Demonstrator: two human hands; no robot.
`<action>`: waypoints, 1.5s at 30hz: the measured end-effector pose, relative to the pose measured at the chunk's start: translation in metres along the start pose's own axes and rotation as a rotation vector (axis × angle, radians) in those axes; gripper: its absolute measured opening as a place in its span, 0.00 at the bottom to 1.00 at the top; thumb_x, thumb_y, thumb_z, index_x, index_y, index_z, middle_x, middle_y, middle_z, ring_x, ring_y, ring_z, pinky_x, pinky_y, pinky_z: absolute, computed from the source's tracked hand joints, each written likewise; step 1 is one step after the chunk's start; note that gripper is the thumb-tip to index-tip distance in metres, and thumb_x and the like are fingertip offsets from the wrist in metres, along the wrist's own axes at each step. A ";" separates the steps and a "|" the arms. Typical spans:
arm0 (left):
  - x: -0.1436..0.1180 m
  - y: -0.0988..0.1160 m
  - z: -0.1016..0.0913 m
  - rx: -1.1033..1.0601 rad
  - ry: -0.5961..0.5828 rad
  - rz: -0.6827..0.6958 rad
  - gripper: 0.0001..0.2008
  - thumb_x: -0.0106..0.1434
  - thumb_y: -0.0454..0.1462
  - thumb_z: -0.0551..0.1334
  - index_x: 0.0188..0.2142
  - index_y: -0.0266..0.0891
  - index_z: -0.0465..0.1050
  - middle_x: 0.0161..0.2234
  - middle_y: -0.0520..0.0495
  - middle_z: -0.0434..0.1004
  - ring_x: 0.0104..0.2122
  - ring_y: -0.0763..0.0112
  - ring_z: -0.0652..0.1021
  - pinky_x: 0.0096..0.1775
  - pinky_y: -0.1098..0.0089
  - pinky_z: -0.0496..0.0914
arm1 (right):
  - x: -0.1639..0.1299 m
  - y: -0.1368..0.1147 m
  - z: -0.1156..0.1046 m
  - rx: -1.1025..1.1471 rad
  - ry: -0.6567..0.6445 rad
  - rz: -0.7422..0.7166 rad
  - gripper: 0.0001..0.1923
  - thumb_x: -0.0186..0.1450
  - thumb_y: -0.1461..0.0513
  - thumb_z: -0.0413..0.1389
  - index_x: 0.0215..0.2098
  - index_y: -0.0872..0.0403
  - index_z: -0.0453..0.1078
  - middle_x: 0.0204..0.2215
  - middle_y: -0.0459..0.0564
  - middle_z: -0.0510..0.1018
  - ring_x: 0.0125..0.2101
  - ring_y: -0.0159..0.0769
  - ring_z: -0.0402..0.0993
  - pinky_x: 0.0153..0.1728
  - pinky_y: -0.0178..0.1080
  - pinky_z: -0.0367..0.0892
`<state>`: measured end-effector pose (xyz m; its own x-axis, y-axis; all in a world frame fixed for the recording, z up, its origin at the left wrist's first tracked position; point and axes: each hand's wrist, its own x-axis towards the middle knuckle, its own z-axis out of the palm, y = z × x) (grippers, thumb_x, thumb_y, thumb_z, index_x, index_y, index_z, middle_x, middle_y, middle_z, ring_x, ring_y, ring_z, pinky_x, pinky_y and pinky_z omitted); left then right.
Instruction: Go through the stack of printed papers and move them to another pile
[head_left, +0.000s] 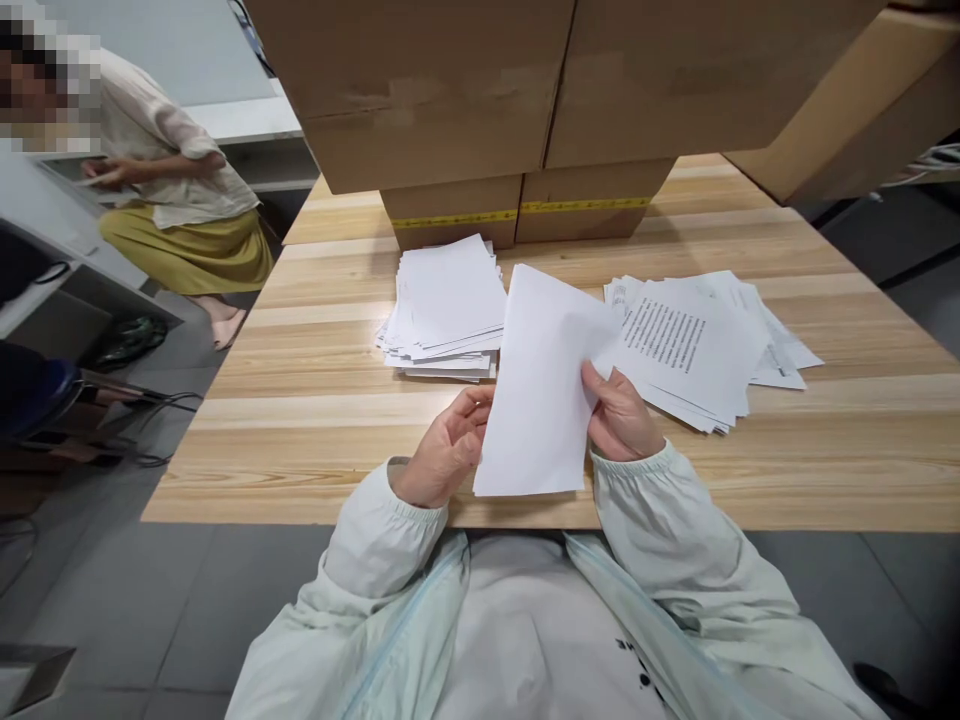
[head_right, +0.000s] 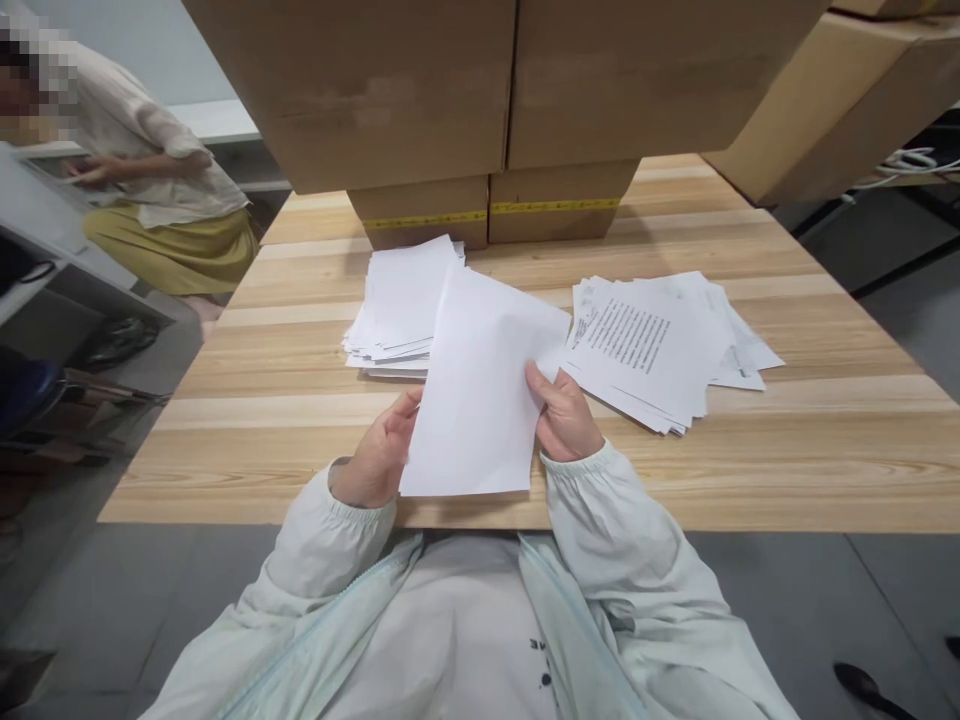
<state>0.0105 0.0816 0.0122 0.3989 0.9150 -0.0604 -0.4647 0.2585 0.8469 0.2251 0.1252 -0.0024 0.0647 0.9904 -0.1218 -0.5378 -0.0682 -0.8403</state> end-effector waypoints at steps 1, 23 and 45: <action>-0.001 0.000 0.001 -0.008 -0.020 0.003 0.39 0.47 0.58 0.75 0.53 0.42 0.73 0.48 0.41 0.80 0.45 0.59 0.80 0.46 0.65 0.73 | 0.000 0.001 -0.001 0.022 0.000 0.006 0.26 0.57 0.55 0.71 0.53 0.46 0.75 0.52 0.46 0.82 0.60 0.44 0.74 0.62 0.47 0.70; -0.005 -0.001 -0.007 0.313 -0.074 0.413 0.18 0.53 0.40 0.77 0.45 0.45 0.83 0.40 0.44 0.80 0.40 0.67 0.78 0.37 0.72 0.72 | 0.004 0.005 -0.014 0.100 0.061 0.041 0.26 0.56 0.57 0.71 0.52 0.47 0.75 0.55 0.46 0.81 0.62 0.45 0.72 0.62 0.49 0.71; -0.002 -0.023 -0.011 0.319 0.019 0.332 0.14 0.63 0.49 0.68 0.41 0.45 0.85 0.32 0.45 0.81 0.29 0.72 0.73 0.31 0.70 0.66 | 0.000 0.004 -0.011 0.064 0.013 0.074 0.28 0.58 0.56 0.69 0.56 0.45 0.72 0.54 0.46 0.81 0.63 0.44 0.70 0.63 0.49 0.69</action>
<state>0.0119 0.0766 -0.0131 0.2531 0.9386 0.2346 -0.2972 -0.1553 0.9421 0.2321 0.1235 -0.0120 0.0334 0.9812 -0.1899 -0.5942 -0.1333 -0.7932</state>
